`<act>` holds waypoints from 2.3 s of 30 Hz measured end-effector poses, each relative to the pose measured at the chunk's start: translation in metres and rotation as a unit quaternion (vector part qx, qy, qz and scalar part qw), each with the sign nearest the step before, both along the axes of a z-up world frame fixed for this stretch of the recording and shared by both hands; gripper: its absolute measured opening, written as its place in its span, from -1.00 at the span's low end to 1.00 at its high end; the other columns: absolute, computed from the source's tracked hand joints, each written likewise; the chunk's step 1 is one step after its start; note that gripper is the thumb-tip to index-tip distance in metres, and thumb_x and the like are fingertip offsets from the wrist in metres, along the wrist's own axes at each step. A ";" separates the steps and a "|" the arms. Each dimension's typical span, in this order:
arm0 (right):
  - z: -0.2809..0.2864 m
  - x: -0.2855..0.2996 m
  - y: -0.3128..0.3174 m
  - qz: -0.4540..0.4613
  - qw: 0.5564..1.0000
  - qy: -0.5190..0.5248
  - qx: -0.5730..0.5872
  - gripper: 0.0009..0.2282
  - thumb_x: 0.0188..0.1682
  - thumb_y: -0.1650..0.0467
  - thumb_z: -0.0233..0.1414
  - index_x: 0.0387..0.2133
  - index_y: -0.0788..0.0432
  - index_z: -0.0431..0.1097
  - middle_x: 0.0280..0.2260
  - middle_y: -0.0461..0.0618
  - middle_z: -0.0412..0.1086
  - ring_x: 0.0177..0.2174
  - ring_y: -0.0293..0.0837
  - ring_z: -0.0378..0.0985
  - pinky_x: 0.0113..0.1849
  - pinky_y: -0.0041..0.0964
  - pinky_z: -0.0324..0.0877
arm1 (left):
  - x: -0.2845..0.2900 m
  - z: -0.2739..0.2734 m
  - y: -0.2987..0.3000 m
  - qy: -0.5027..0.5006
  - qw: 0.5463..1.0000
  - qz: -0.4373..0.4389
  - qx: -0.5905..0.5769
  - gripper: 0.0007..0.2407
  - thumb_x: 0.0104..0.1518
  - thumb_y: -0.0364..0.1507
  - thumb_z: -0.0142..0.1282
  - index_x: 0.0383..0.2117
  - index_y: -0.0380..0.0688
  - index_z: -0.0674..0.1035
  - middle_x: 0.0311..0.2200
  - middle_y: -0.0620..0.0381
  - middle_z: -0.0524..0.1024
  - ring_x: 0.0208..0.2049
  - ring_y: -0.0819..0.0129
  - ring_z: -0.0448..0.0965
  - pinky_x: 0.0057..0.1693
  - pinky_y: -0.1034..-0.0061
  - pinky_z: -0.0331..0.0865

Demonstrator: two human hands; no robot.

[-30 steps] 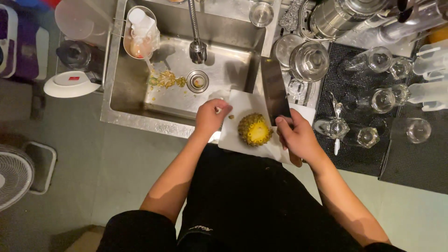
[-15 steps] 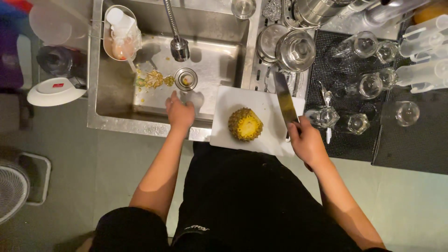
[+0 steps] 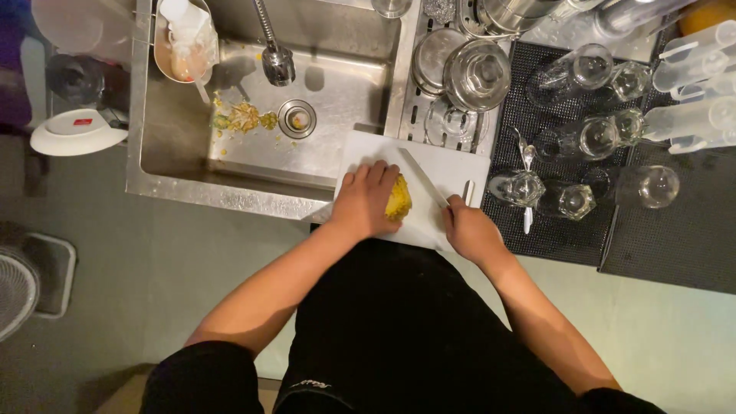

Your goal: The person holds a whole pineapple at a sink, places it on a cutting board, and cuts off the top with a knife. They then peel the skin off the pineapple in strips over the sink, letting the rind fall into the basin, and trim the remaining eyes from the fruit.

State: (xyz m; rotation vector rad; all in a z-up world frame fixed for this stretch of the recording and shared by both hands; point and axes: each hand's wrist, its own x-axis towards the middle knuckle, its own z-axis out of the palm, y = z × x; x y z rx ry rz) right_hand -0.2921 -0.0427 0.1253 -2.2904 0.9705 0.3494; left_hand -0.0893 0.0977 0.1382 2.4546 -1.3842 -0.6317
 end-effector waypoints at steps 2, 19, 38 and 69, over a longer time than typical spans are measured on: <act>-0.012 -0.005 -0.002 0.019 1.000 0.011 0.009 -0.80 0.08 0.33 -0.07 -0.20 0.24 0.30 -0.51 0.40 0.47 -0.44 0.39 0.55 -0.33 0.24 0.43 | 0.019 0.004 0.003 0.041 0.989 -0.125 -0.070 -0.15 -0.47 -0.23 0.51 0.17 0.00 0.40 0.16 0.12 0.35 0.20 0.07 0.32 0.26 0.10 0.24; 0.068 0.023 0.027 0.178 0.975 -0.087 -0.099 -0.77 0.07 0.36 -0.07 -0.06 0.20 0.30 -0.56 0.18 0.48 -0.59 0.24 0.55 -0.54 0.12 0.43 | -0.030 -0.012 0.035 0.166 0.950 0.184 -0.191 -0.16 -0.33 -0.31 0.53 0.19 -0.30 0.31 0.16 -0.24 0.38 0.19 -0.15 0.39 0.29 0.20 0.28; 0.056 0.022 0.044 0.291 0.937 0.076 -0.178 -0.74 0.03 0.43 -0.16 -0.06 0.35 0.21 -0.50 0.26 0.46 -0.62 0.18 0.60 -0.63 0.03 0.49 | -0.051 -0.012 0.013 0.109 0.943 0.263 -0.173 -0.20 -0.29 -0.35 0.51 0.18 -0.32 0.30 0.13 -0.30 0.25 0.17 -0.28 0.25 0.20 0.11 0.32; 0.012 0.043 0.026 0.283 0.948 0.070 -0.124 -0.86 0.12 0.42 -0.19 -0.13 0.25 0.18 -0.46 0.30 0.53 -0.47 0.25 0.63 -0.44 0.13 0.51 | -0.066 -0.034 0.012 0.092 0.947 0.244 -0.188 -0.18 -0.30 -0.42 0.46 0.17 -0.46 0.23 0.12 -0.38 0.22 0.14 -0.37 0.21 0.25 0.05 0.24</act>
